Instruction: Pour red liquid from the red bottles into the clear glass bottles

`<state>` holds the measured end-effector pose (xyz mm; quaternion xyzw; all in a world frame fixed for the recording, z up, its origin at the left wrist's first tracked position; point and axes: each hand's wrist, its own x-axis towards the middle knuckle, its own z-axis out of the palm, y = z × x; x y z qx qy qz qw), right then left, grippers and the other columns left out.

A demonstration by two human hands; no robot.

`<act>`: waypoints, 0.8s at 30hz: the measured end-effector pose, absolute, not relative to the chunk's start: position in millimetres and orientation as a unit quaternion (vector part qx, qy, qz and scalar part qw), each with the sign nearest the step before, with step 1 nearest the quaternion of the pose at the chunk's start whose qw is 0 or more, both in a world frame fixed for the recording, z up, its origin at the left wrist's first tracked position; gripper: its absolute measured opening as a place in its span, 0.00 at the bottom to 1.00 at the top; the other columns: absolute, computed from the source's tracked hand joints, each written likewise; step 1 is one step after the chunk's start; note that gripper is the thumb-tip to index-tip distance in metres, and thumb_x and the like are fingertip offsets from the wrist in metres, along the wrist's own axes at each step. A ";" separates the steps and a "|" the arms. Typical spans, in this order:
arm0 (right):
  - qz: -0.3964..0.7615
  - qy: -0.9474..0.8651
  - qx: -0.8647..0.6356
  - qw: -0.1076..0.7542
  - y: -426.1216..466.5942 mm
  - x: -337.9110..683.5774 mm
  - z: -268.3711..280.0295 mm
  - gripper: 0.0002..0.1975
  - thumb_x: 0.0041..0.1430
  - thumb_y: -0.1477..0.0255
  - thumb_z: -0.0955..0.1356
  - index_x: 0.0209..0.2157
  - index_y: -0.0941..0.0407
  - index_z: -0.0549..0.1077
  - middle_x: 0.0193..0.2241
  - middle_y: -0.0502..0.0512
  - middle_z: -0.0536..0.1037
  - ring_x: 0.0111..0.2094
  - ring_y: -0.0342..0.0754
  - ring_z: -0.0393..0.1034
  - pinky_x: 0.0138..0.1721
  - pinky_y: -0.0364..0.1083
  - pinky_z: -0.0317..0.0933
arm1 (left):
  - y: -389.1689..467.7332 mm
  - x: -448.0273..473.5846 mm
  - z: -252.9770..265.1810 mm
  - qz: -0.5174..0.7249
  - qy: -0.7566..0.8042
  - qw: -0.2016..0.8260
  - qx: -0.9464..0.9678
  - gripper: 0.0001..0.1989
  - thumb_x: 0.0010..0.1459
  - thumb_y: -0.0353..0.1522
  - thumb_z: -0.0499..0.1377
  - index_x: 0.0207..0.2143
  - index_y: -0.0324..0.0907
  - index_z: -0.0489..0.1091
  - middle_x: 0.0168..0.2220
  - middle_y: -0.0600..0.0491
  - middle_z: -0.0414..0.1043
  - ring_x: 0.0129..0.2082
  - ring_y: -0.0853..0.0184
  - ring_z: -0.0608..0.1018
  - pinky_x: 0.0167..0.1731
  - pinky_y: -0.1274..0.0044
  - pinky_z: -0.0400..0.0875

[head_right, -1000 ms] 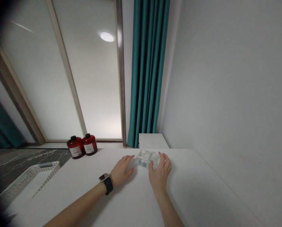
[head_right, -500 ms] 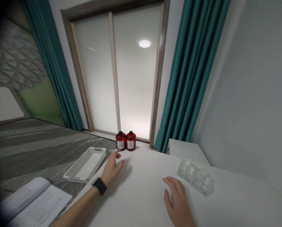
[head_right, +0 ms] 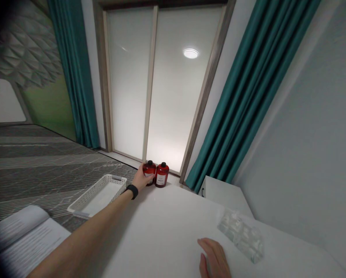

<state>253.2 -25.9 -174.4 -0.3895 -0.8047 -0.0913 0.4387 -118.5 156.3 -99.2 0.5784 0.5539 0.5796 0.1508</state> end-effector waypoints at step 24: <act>0.226 -0.661 -0.470 0.540 203.6 26.4 -92.8 0.30 0.45 0.63 0.73 0.50 0.56 0.68 0.45 0.61 0.75 0.46 0.57 0.71 0.50 0.57 0.65 | 41.5 -116.3 -114.3 0.522 0.548 0.170 0.632 0.35 0.47 0.32 0.68 0.57 0.41 0.61 0.54 0.44 0.71 0.53 0.53 0.74 0.56 0.62 0.65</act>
